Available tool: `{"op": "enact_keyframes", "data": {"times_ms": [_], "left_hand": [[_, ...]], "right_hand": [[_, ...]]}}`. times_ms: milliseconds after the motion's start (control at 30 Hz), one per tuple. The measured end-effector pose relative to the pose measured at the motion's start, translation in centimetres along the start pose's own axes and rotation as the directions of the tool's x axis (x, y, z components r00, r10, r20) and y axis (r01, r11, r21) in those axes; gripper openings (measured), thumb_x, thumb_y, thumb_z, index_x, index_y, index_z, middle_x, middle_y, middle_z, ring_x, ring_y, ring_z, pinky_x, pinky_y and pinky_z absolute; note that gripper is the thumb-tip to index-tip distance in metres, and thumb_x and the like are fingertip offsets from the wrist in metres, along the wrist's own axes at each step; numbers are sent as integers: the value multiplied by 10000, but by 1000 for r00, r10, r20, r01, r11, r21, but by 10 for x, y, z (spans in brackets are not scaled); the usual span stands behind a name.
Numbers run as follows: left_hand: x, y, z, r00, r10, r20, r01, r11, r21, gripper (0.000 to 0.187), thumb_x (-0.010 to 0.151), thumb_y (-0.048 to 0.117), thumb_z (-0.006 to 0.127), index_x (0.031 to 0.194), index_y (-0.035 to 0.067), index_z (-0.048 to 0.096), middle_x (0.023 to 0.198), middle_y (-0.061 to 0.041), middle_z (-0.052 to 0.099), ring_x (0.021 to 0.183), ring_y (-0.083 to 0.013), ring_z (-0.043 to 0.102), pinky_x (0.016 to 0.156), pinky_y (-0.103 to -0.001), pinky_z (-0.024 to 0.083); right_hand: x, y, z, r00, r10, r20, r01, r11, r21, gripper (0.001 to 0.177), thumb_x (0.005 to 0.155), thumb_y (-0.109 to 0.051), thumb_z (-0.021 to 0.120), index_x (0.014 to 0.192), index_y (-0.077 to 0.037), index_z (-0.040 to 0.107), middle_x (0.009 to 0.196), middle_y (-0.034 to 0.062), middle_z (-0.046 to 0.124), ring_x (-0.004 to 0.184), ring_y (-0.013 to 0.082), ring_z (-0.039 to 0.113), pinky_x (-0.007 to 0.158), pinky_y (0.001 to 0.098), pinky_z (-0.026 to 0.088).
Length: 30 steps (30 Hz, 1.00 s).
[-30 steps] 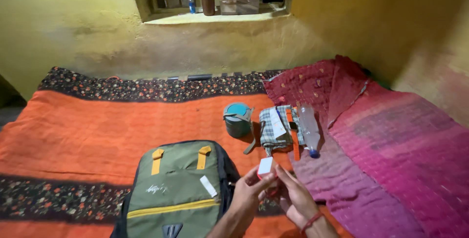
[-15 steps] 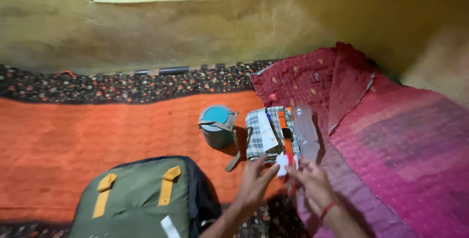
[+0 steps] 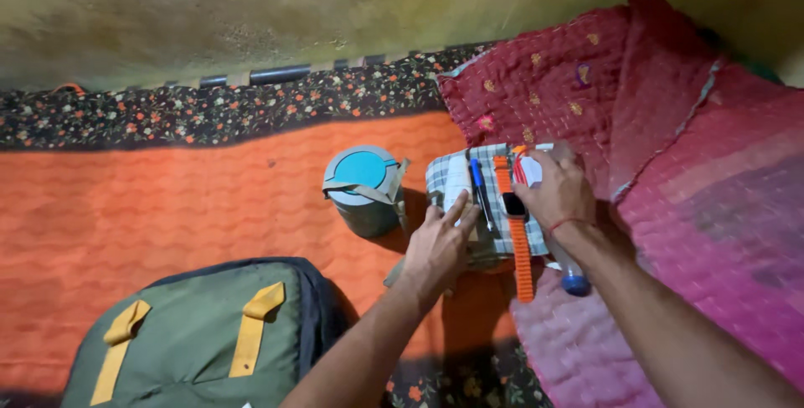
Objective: The person unpacks a green backpack placed on a bed, removing a laptop, several books, and a notebook, then places them on the bed beside the bag.
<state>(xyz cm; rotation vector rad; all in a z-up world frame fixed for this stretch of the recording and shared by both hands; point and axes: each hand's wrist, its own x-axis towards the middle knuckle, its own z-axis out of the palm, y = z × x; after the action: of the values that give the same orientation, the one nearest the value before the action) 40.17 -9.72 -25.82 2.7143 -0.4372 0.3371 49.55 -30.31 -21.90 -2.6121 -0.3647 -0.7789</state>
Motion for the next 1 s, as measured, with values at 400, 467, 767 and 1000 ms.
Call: {"op": "enact_keyframes", "data": {"times_ms": [400, 467, 767, 1000], "left_hand": [[-1, -1, -3, 996, 83, -20, -84, 991, -104, 892, 739, 7, 712, 1565, 33, 379, 1640, -210, 372, 1274, -454, 502, 1099, -472, 424], [-4, 1, -11, 984, 173, -39, -176, 980, -91, 932, 681, 13, 734, 1531, -10, 356, 1591, -235, 386, 1385, -457, 431, 1125, -512, 371], [-76, 19, -65, 997, 54, -57, -67, 968, -242, 783, 792, 18, 673, 1527, 42, 404, 1566, -281, 375, 1416, -447, 390, 1164, -465, 354], [-179, 7, -135, 995, -96, 30, 101, 968, -230, 794, 736, 4, 637, 1497, 42, 409, 1488, -276, 410, 1323, -444, 445, 1106, -463, 385]], "right_hand": [[-7, 1, 3, 989, 131, 71, -134, 990, 32, 653, 808, -515, 781, 1290, -92, 658, 1203, 277, 626, 1079, 463, 616, 867, 542, 507], [-12, 12, -5, 987, 163, -8, -163, 986, 25, 586, 865, -546, 717, 1187, -57, 697, 1072, 274, 674, 986, 454, 651, 806, 543, 520], [-55, 53, -78, 922, 356, 153, -334, 930, -154, 677, 1012, -653, 485, 807, -80, 781, 754, 225, 698, 716, 405, 710, 688, 531, 526], [-77, -18, -131, 935, 291, 202, -287, 957, -50, 658, 950, -662, 486, 770, -97, 771, 722, 212, 705, 709, 407, 711, 658, 542, 513]]}}
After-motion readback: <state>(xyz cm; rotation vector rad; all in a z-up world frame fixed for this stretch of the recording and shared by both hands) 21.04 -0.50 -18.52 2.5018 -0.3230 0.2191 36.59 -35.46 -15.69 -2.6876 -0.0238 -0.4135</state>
